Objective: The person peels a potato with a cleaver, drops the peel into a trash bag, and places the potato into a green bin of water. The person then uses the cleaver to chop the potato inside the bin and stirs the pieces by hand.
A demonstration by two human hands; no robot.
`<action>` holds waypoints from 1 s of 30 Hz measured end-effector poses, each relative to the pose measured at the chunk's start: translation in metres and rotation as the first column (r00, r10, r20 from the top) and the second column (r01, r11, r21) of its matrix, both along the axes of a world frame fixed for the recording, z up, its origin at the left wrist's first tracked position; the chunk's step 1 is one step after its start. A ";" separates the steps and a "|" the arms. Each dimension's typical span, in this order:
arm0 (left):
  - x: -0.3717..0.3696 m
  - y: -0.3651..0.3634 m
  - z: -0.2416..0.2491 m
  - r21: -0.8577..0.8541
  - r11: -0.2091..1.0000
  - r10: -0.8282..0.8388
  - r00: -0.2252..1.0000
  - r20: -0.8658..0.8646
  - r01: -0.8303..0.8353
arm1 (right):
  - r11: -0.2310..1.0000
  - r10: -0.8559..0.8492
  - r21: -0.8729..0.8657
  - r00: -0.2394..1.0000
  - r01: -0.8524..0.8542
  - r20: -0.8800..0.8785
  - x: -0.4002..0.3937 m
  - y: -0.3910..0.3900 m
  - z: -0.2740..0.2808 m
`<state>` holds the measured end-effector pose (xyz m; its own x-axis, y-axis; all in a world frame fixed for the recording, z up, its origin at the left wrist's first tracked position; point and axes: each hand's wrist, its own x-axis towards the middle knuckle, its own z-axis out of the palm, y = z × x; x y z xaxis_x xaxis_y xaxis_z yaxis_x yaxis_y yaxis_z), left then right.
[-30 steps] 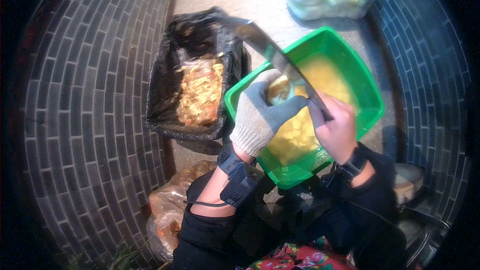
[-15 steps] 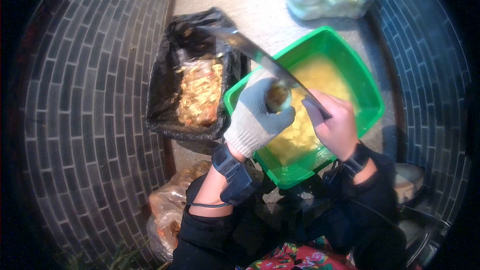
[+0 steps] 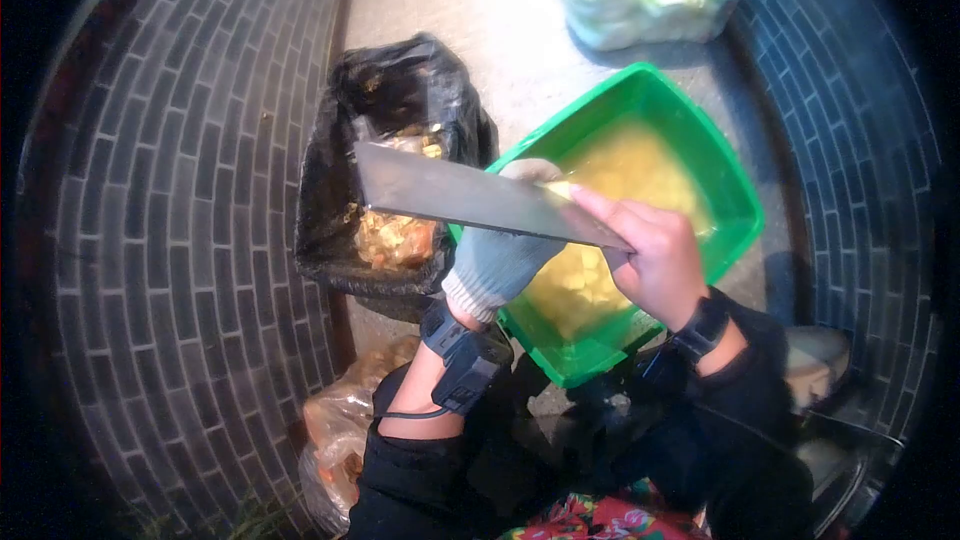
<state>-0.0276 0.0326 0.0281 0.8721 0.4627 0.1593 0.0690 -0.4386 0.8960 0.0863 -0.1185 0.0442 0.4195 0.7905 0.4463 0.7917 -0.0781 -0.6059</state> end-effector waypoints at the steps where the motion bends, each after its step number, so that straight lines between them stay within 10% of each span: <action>1: -0.002 0.002 0.003 0.005 1.000 -0.004 1.000 0.002 0.004 | 0.999 0.018 -0.038 1.000 -0.019 -0.012 0.000 0.000 0.000; 6: -0.016 0.017 0.026 -0.404 0.908 -0.152 0.986 -0.068 0.112 | 0.997 0.082 0.029 0.987 -0.078 -0.139 -0.005 0.003 0.000; 13: -0.020 0.040 0.025 -0.477 0.862 -0.282 0.945 -0.167 0.173 | 0.989 0.147 0.039 0.973 -0.143 -0.180 -0.005 0.003 -0.004; 15: -0.025 0.050 0.017 -0.690 0.676 -0.416 0.907 -0.067 0.259 | 0.986 0.165 0.054 0.956 -0.157 -0.244 -0.006 0.004 0.001; 19: -0.028 0.038 0.016 -0.436 0.846 -0.357 0.933 -0.036 0.307 | 0.988 0.152 0.049 0.890 -0.145 -0.430 -0.008 0.002 0.007; 21: -0.026 0.026 0.019 -0.758 0.642 -0.134 0.990 0.031 0.111 | 0.993 0.107 0.013 0.852 -0.117 -0.513 -0.008 0.002 0.008; 30: -0.015 0.011 0.007 -0.771 0.630 -0.019 0.994 0.109 0.097 | 0.997 -0.026 -0.076 0.848 -0.017 -0.530 -0.011 0.003 0.009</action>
<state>-0.0428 0.0439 0.0352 0.9029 0.3985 -0.1611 -0.0226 0.4182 0.9081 0.0755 -0.1158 0.0528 0.5789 0.8099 0.0947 0.3513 -0.1429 -0.9253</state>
